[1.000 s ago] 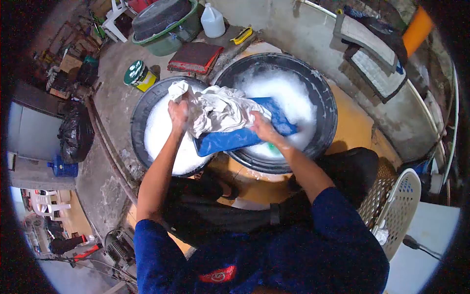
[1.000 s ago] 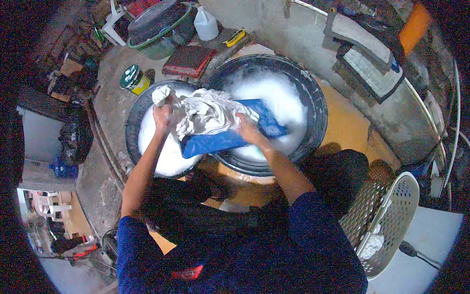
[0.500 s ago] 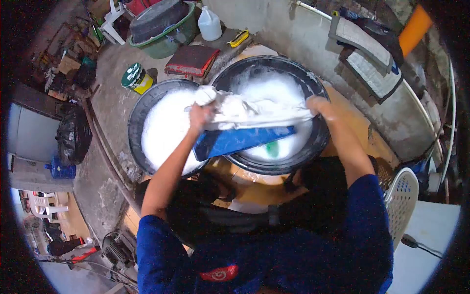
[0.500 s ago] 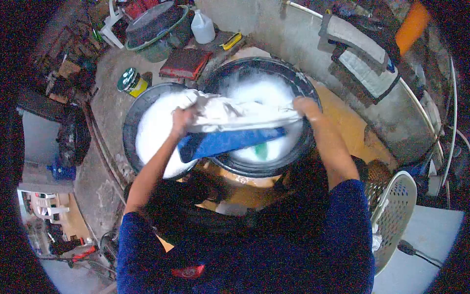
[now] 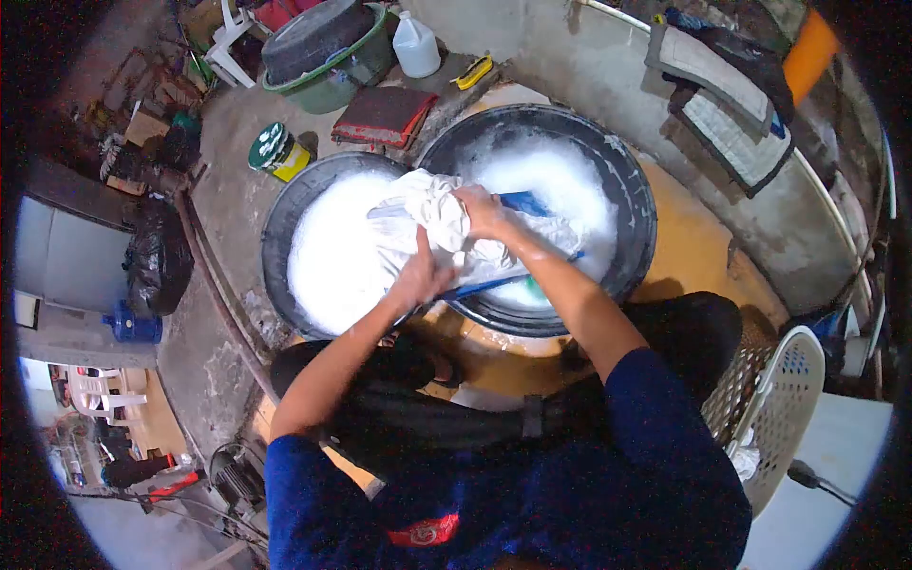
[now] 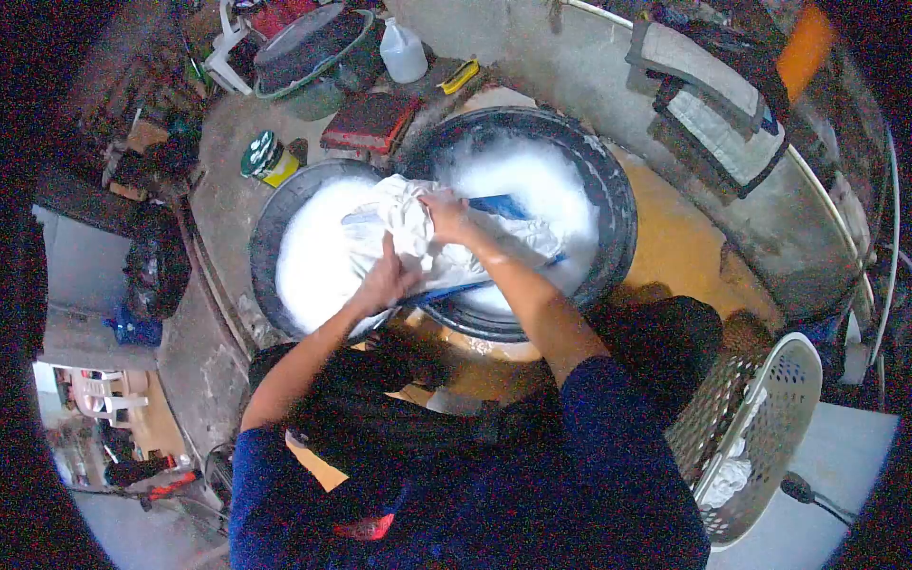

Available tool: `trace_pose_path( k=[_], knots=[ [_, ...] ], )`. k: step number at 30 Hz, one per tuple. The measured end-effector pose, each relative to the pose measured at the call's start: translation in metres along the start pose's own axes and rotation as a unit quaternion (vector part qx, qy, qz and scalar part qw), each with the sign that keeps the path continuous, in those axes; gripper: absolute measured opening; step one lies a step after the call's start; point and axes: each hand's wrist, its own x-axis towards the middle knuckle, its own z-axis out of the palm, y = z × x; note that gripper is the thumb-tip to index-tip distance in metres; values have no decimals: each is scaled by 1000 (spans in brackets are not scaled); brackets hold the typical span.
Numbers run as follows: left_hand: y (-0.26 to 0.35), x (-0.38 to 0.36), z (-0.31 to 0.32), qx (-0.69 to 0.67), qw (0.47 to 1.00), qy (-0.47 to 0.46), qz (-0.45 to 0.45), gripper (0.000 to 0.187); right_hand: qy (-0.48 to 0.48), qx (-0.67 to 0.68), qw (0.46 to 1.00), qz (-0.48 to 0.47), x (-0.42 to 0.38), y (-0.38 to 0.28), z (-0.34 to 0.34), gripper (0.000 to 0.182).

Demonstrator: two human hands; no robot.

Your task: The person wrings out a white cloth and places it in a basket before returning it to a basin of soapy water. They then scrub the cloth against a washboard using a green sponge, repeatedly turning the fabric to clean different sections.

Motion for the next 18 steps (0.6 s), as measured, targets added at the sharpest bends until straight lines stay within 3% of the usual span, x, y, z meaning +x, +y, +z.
trace_pose_path(
  k=[1,2,3,4,5,6,7,8,9,11,12,15,18],
  knots=[
    [1,-14,3,45,996,-43,-66,82,19,48,998,-24,13,24,14,56],
    [-3,-29,5,109,992,-57,16,75,84,122,988,41,19,29,3,39],
    [-10,-44,8,169,978,-72,96,69,141,238,960,51,15,34,-18,37],
    [-13,-52,8,228,954,-87,177,63,195,349,914,61,10,41,-41,35],
    [-10,-53,5,224,956,-77,176,57,199,470,847,152,8,60,-52,37],
    [-5,-51,1,220,957,-67,175,51,240,579,758,182,-1,51,-70,38],
    [0,-46,-4,217,958,-56,177,46,218,647,711,166,-6,74,-69,34],
    [11,-30,-2,249,961,-26,122,44,225,664,699,141,-12,82,-69,32],
    [35,-21,-13,200,967,52,148,40,233,679,686,117,-19,86,-69,31],
    [46,21,2,253,926,105,260,33,266,698,646,160,-32,81,-63,30],
    [68,28,8,274,916,79,282,36,282,706,624,177,-35,78,-62,31],
    [65,67,62,384,860,57,331,38,282,651,690,144,-50,71,-70,34],
    [53,92,74,375,864,107,320,39,214,798,544,146,-54,97,-76,38]
  ],
)
